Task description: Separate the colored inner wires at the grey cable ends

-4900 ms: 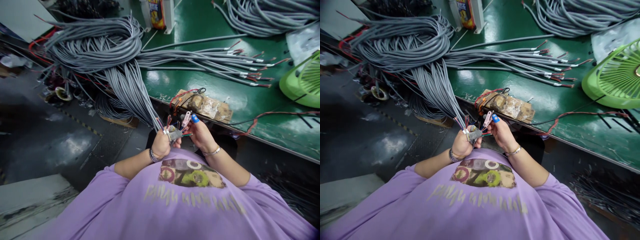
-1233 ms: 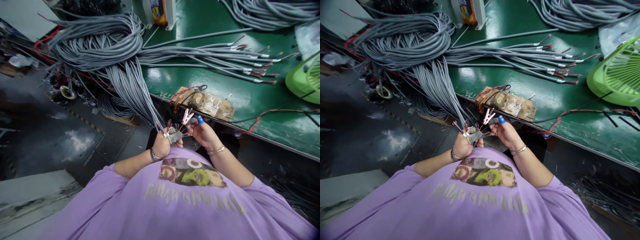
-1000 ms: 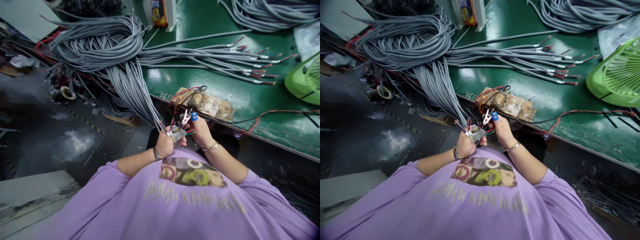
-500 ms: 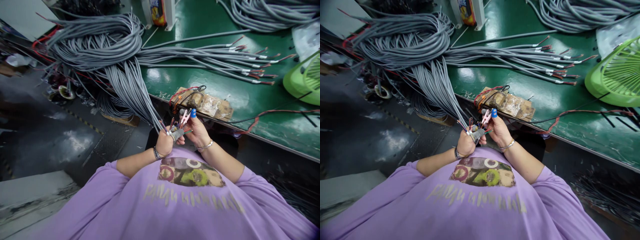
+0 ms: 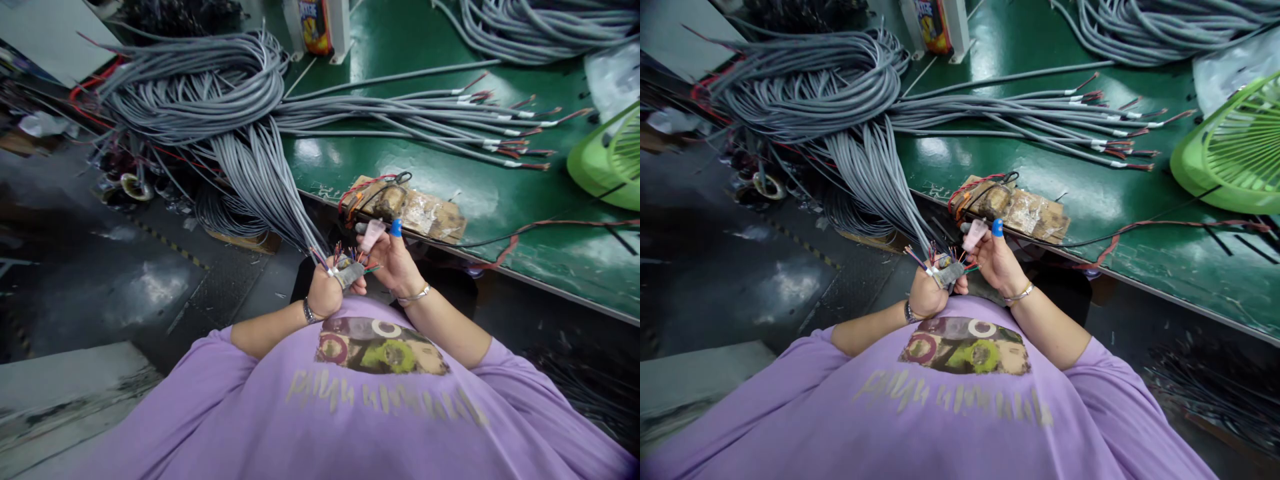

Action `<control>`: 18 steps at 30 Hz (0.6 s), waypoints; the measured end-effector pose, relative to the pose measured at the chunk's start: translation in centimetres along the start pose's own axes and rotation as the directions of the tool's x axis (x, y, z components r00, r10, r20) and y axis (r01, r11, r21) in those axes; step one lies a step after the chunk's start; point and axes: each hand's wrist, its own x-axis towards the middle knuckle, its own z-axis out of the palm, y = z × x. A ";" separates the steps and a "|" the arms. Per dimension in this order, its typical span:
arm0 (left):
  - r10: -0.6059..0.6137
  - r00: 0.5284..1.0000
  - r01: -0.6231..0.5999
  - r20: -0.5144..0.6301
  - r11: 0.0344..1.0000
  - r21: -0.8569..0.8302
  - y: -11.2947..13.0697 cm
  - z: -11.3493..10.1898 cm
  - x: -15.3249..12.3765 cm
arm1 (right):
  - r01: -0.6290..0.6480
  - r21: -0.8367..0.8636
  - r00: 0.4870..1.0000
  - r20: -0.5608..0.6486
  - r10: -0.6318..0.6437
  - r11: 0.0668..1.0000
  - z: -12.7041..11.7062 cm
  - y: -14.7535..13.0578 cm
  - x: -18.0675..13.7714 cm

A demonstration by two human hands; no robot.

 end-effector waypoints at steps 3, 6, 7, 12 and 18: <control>0.033 0.999 -0.033 -0.016 0.999 -0.004 -0.2 -0.4 -0.2 | 0.001 -0.060 0.999 0.044 0.002 0.998 -0.1 -0.5 -0.3; 0.074 0.996 -0.075 -0.039 0.997 -0.005 -0.3 -0.3 0.0 | 0.038 -0.080 0.999 0.031 -0.036 0.996 0.0 -0.7 -0.6; 0.086 0.996 -0.086 -0.037 0.996 -0.003 -0.2 -0.2 0.0 | 0.057 -0.080 0.998 0.022 -0.055 0.995 0.0 -0.7 -0.7; 0.106 0.993 -0.107 -0.053 0.994 -0.017 0.3 0.7 0.3 | 0.104 -0.091 0.995 0.003 -0.105 0.990 0.3 -0.5 -0.9; 0.113 0.990 -0.114 -0.084 0.993 -0.016 0.9 1.1 0.7 | 0.032 -0.038 0.999 -0.021 -0.033 0.999 0.5 -0.4 -0.6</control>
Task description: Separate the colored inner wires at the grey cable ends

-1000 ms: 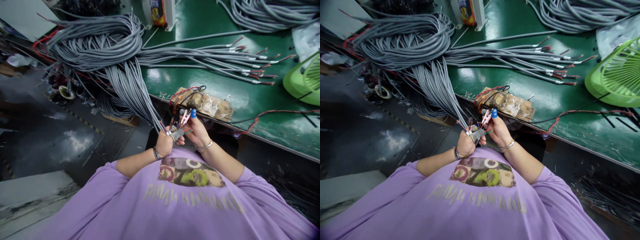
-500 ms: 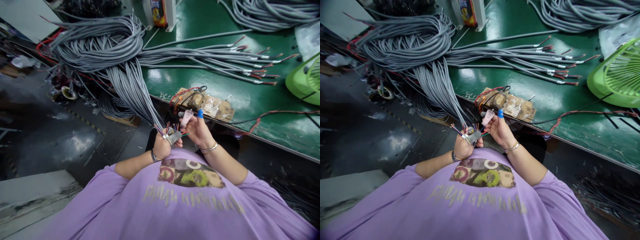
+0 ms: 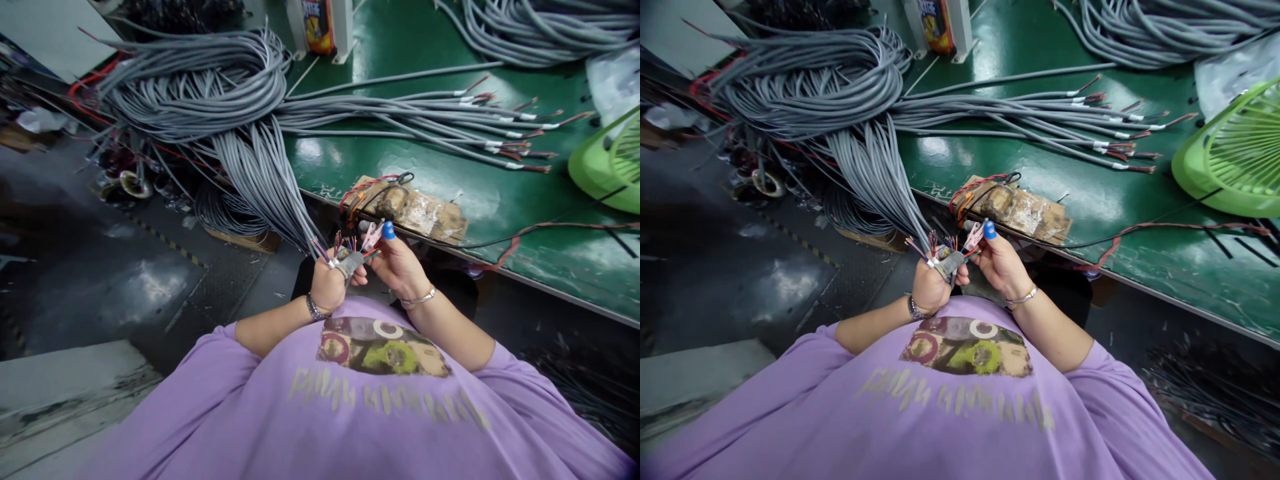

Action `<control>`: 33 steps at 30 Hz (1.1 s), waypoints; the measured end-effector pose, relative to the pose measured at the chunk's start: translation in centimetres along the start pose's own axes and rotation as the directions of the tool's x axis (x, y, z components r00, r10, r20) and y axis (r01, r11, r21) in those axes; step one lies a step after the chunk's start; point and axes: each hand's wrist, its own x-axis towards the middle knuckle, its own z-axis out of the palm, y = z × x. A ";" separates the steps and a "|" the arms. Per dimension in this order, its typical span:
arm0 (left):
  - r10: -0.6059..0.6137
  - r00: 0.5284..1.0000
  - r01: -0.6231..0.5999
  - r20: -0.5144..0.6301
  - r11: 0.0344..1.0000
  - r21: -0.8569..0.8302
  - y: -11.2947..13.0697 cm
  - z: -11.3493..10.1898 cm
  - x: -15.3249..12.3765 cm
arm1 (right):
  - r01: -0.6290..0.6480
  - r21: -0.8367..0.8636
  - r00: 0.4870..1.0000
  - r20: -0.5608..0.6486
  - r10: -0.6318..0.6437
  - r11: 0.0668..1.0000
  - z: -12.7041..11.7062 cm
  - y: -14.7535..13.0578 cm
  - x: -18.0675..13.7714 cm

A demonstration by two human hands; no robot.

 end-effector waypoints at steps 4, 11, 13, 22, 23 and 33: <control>-0.028 1.000 0.027 0.012 0.999 0.020 -0.6 -0.2 0.1 | 0.014 0.039 1.000 -0.011 -0.013 0.999 -0.1 0.3 0.3; -0.040 0.997 0.035 0.060 0.997 0.073 -1.2 -0.7 0.0 | -0.013 0.073 1.000 -0.007 0.013 0.997 -0.5 0.7 0.6; -0.039 0.997 0.036 0.062 0.998 0.060 -1.1 -0.7 -0.1 | -0.019 0.092 1.000 -0.011 0.020 0.996 -0.3 0.6 0.5; -0.045 0.996 0.042 0.080 0.998 0.040 -1.6 -2.1 -0.7 | -0.131 0.122 0.990 0.075 0.122 0.984 -1.4 0.0 -0.2; -0.040 0.995 0.035 0.091 0.998 0.056 -1.7 -2.4 -0.7 | -0.164 0.082 0.981 0.115 0.155 0.983 -1.8 -0.1 -0.3; -0.189 0.940 0.103 0.284 0.951 0.292 -0.4 -2.0 -0.2 | -0.050 -0.399 0.957 0.242 0.157 0.916 -1.8 -1.1 -2.1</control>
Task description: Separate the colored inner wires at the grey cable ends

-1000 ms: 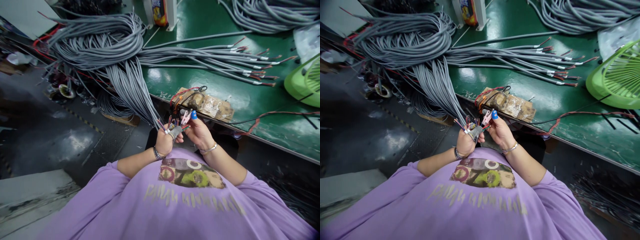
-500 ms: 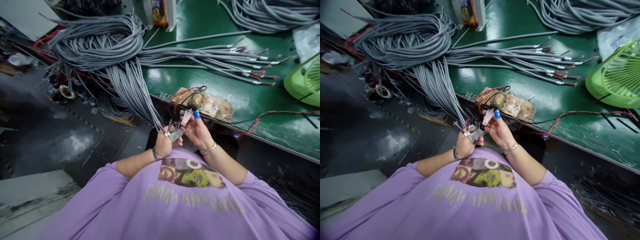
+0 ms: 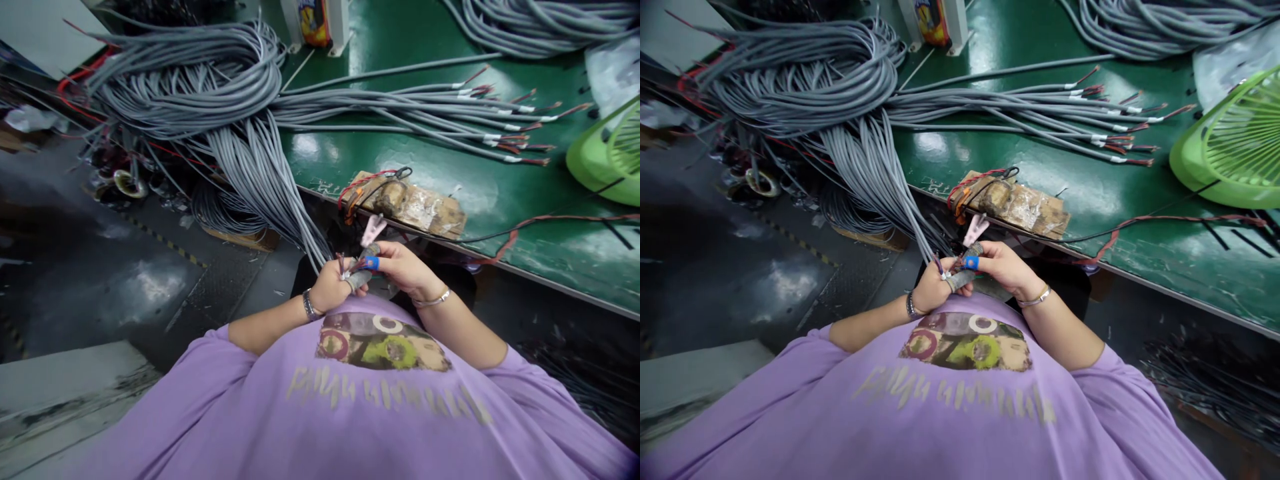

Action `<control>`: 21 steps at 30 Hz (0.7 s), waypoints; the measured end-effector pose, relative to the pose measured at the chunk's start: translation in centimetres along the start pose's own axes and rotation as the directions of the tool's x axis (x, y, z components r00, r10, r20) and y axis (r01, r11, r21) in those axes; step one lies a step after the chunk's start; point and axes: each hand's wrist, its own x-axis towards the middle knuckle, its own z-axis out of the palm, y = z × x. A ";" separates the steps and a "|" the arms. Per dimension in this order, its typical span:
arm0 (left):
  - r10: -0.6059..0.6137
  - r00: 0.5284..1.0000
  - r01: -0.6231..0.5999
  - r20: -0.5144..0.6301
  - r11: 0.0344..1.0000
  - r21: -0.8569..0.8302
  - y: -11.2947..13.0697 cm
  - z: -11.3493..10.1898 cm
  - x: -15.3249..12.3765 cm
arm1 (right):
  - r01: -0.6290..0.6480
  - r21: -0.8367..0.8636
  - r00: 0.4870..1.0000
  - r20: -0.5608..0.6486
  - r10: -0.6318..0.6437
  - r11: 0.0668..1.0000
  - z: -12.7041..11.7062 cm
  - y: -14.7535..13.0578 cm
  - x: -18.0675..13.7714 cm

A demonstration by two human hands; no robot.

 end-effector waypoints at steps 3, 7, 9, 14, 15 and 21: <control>-0.072 0.995 0.067 0.074 0.996 0.063 0.3 -0.2 0.2 | 0.089 -0.112 0.995 0.046 -0.084 0.990 0.2 0.0 -0.4; -0.025 0.999 0.024 -0.023 0.999 -0.037 -0.1 -0.6 0.5 | 0.155 -0.136 0.986 -0.039 -0.162 0.978 -0.5 0.4 -0.8; 0.005 0.995 -0.019 -0.103 0.990 -0.141 -0.6 -0.6 0.6 | 0.111 -0.081 0.993 -0.042 -0.114 0.991 -0.8 0.8 -0.9; 0.017 0.992 -0.040 -0.127 0.984 -0.176 -1.2 -0.3 0.8 | 0.190 -0.055 0.972 -0.128 -0.195 0.980 0.5 1.5 -1.1; 0.021 0.995 -0.036 -0.100 0.987 -0.154 -1.1 -0.3 0.8 | 0.213 -0.066 0.959 -0.175 -0.221 0.975 0.9 1.6 -1.1; 0.010 0.995 -0.011 0.099 1.000 0.008 -0.1 -0.7 0.1 | 0.170 -0.037 0.971 -0.164 -0.174 0.985 2.3 1.2 -1.2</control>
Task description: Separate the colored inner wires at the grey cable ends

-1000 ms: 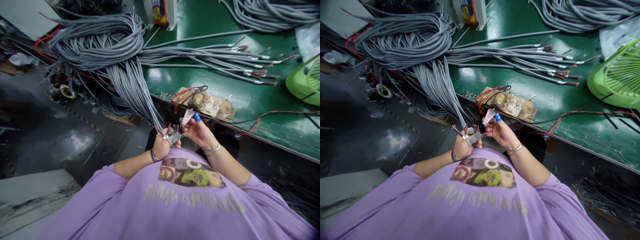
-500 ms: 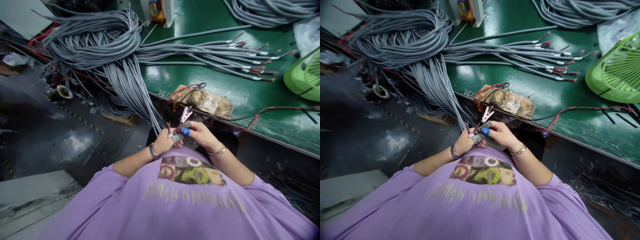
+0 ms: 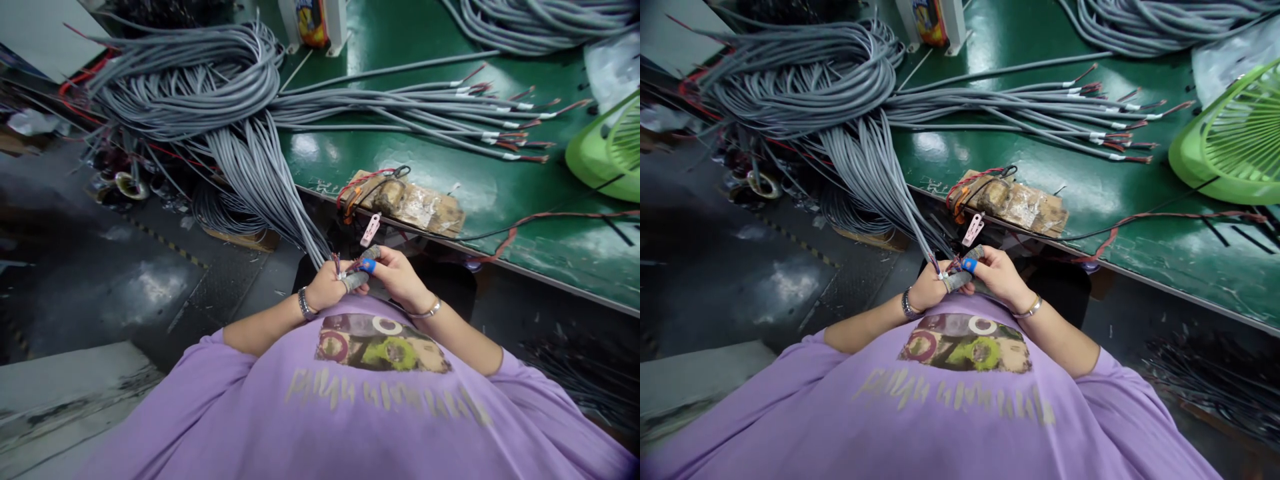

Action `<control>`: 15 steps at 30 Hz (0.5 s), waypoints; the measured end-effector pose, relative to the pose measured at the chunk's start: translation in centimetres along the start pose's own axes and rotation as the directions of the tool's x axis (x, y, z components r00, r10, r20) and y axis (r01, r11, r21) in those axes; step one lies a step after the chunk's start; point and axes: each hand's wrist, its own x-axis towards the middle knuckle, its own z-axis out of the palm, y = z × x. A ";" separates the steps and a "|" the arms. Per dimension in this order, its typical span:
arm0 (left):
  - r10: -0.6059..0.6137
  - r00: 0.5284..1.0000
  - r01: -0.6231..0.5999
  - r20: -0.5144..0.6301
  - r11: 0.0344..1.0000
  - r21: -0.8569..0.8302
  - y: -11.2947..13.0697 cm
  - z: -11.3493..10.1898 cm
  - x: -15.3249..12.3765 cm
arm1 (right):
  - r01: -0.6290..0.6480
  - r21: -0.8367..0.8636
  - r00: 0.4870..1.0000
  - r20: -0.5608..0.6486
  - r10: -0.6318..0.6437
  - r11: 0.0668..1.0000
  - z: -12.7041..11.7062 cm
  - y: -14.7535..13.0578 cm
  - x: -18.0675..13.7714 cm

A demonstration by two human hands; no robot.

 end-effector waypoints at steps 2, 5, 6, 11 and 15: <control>-0.011 1.000 0.010 -0.020 0.999 -0.040 -0.2 0.0 -0.1 | -0.014 0.040 0.999 0.034 0.012 0.999 0.2 -0.2 0.1; 0.000 0.994 -0.018 -0.109 0.987 -0.160 -0.8 0.1 0.2 | -0.024 0.110 0.999 0.031 0.020 0.994 0.2 -0.1 0.4; 0.007 0.990 -0.034 -0.139 0.980 -0.194 -1.1 0.1 0.3 | -0.023 0.121 1.000 0.010 0.022 0.992 0.2 0.1 0.5; 0.001 0.969 -0.072 -0.248 0.958 -0.278 -1.1 0.6 0.5 | -0.014 0.130 0.998 -0.052 0.021 0.991 0.1 0.9 0.9; -0.021 0.953 -0.075 -0.303 0.950 -0.302 -0.6 1.0 0.3 | -0.001 0.138 0.999 -0.044 0.008 0.990 0.4 0.9 0.7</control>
